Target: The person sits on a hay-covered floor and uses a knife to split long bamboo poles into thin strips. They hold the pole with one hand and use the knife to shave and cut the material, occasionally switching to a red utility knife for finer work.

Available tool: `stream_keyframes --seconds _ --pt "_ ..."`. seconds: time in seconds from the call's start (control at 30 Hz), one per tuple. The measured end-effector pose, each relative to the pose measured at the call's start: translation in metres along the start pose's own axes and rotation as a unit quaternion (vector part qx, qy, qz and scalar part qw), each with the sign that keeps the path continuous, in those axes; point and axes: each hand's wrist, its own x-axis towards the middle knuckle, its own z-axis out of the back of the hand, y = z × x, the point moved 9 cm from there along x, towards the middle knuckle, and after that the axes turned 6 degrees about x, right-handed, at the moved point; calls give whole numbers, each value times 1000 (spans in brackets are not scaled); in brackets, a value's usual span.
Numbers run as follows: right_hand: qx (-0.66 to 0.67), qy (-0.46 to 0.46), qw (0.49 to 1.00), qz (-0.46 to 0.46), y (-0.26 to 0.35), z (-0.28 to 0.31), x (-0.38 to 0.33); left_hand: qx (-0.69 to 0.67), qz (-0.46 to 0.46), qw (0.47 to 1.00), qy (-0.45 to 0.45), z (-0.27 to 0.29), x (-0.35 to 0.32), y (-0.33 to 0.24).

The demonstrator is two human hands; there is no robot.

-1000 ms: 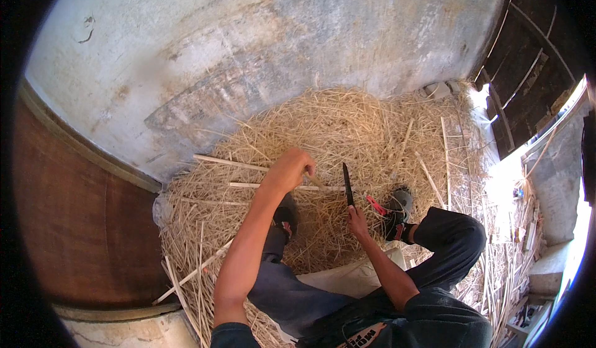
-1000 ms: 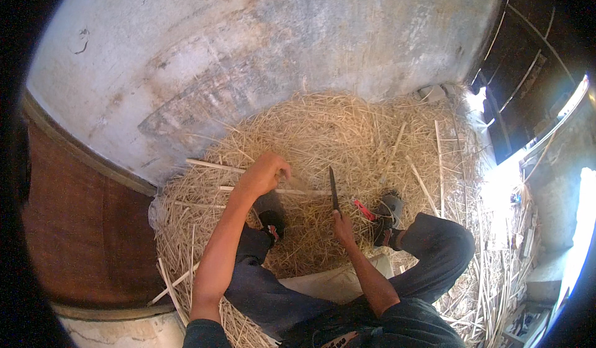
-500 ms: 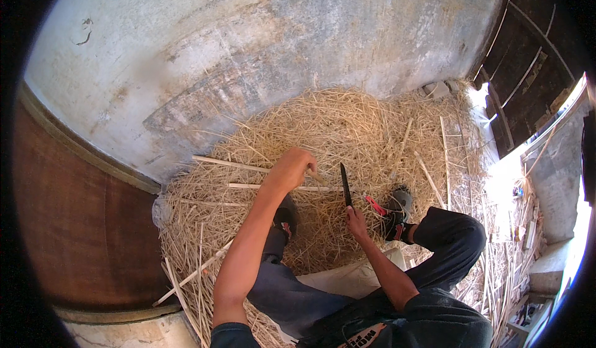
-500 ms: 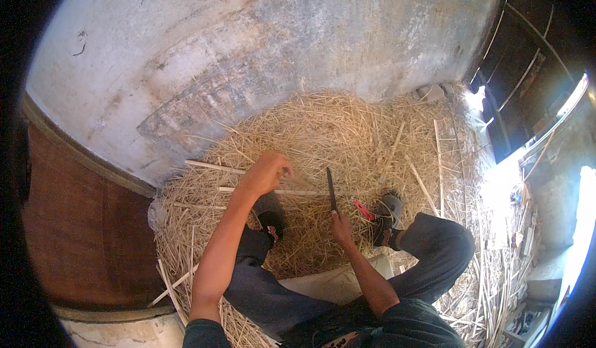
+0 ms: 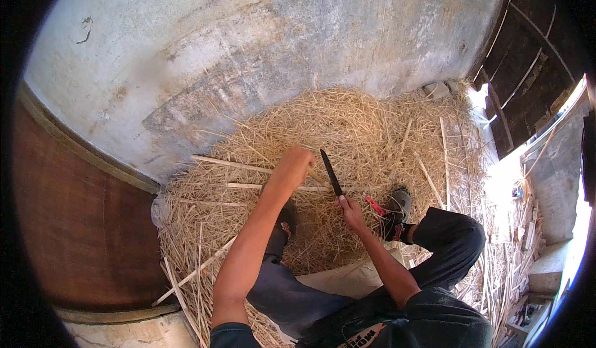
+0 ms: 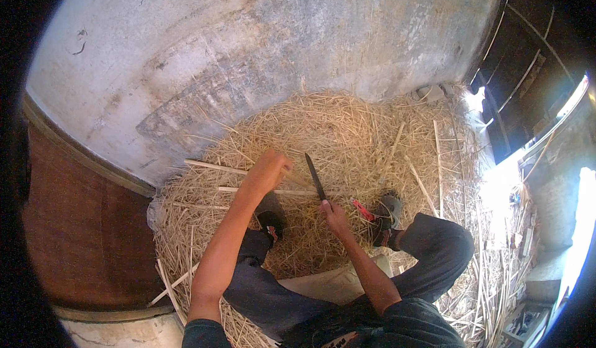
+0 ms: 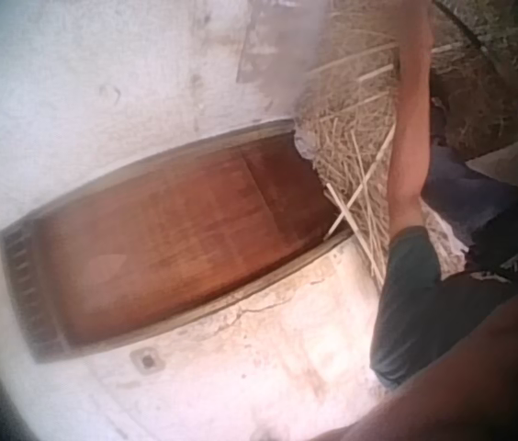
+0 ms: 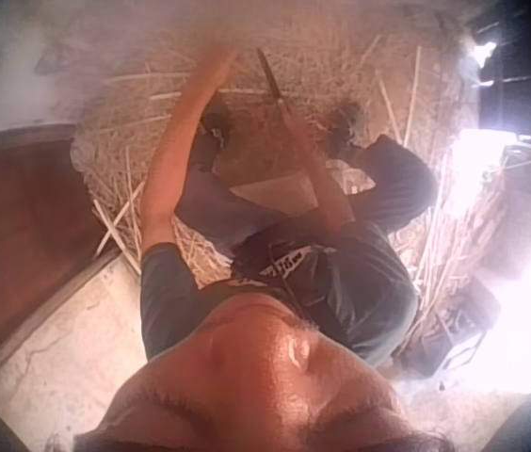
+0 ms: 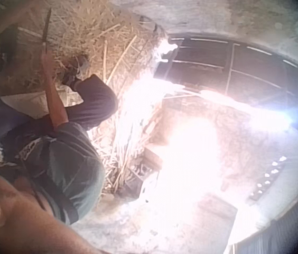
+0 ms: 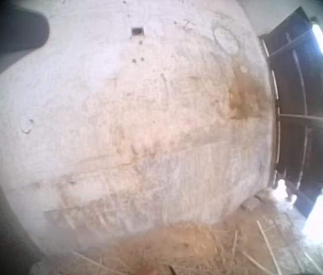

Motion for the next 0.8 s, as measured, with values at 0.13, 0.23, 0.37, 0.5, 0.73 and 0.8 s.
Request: stream_keyframes --seconds 0.13,0.23,0.37,0.5,0.73,0.8 --pt "-72 33 994 -69 8 -9 -9 -7 -20 1000 0 3 -1 4" --pt "-117 28 992 -39 -2 -3 2 -12 -33 999 -1 6 3 -2" --pt "-45 -6 999 22 41 -4 11 -18 -14 999 25 1 -2 5" --pt "163 -80 982 60 96 0 1 -2 -33 999 8 5 -12 4" --pt "-106 -5 991 -76 -38 -31 -11 49 -33 998 12 -4 -13 7" --pt "-173 -3 985 23 -10 -35 0 5 -35 999 -19 -2 -16 16"
